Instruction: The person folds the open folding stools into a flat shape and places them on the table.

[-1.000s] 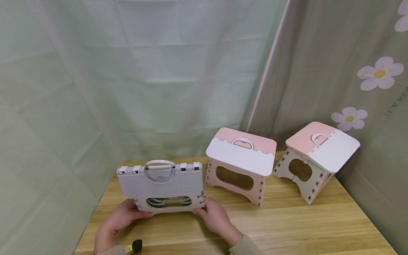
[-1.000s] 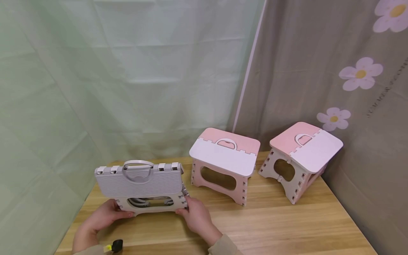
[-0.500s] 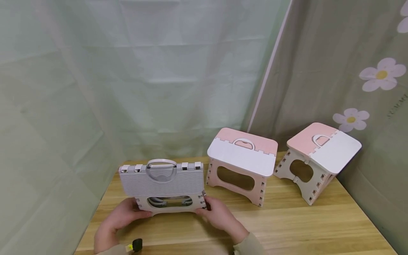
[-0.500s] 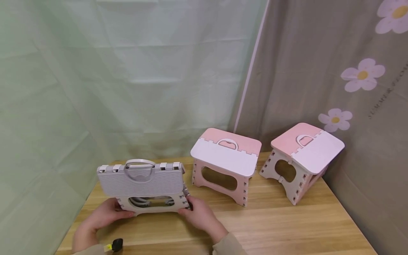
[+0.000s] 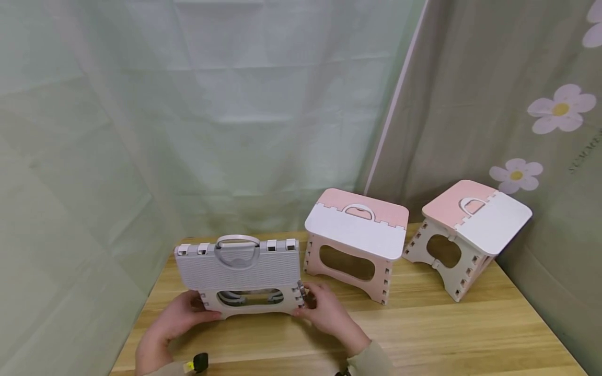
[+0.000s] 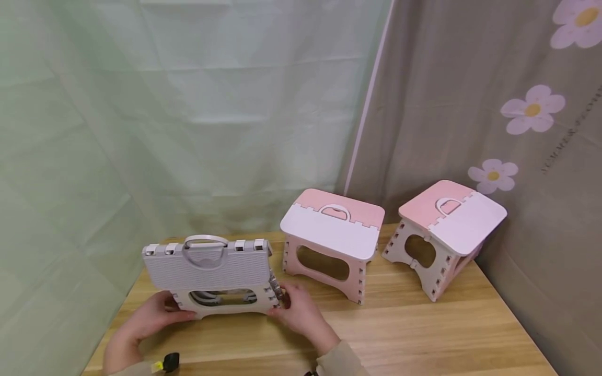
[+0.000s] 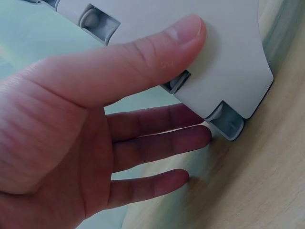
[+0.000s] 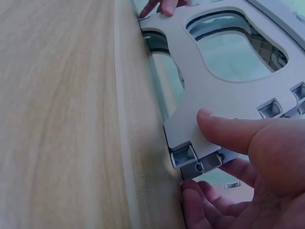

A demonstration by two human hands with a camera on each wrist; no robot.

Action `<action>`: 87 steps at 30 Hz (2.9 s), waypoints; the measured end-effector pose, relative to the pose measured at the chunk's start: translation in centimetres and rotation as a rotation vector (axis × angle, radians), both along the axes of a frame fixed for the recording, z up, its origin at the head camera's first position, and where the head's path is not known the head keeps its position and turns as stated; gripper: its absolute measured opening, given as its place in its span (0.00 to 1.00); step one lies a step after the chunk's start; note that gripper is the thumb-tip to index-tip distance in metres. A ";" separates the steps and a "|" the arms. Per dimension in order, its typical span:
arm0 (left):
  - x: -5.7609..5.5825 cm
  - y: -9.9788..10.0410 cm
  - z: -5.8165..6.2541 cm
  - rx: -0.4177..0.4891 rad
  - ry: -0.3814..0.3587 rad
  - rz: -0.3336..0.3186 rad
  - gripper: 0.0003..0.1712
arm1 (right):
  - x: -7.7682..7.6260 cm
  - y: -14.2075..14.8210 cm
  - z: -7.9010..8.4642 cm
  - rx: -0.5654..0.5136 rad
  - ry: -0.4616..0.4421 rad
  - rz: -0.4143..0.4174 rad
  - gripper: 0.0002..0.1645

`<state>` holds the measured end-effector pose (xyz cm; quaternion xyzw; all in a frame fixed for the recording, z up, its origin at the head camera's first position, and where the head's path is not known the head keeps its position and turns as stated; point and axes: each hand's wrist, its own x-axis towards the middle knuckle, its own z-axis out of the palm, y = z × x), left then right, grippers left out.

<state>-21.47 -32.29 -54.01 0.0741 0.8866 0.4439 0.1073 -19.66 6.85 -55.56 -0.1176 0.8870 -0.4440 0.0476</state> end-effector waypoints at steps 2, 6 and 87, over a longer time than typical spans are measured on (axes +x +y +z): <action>0.1 0.0 0.0 -0.014 0.001 0.011 0.38 | 0.0 0.0 -0.1 0.022 0.001 -0.009 0.41; 0.0 0.0 0.0 -0.036 0.017 0.021 0.37 | 0.1 -0.2 -0.2 0.025 0.004 -0.011 0.39; 4.5 -1.8 -0.9 0.308 -0.312 0.231 0.40 | 1.4 -3.4 0.9 -0.413 -0.440 0.138 0.14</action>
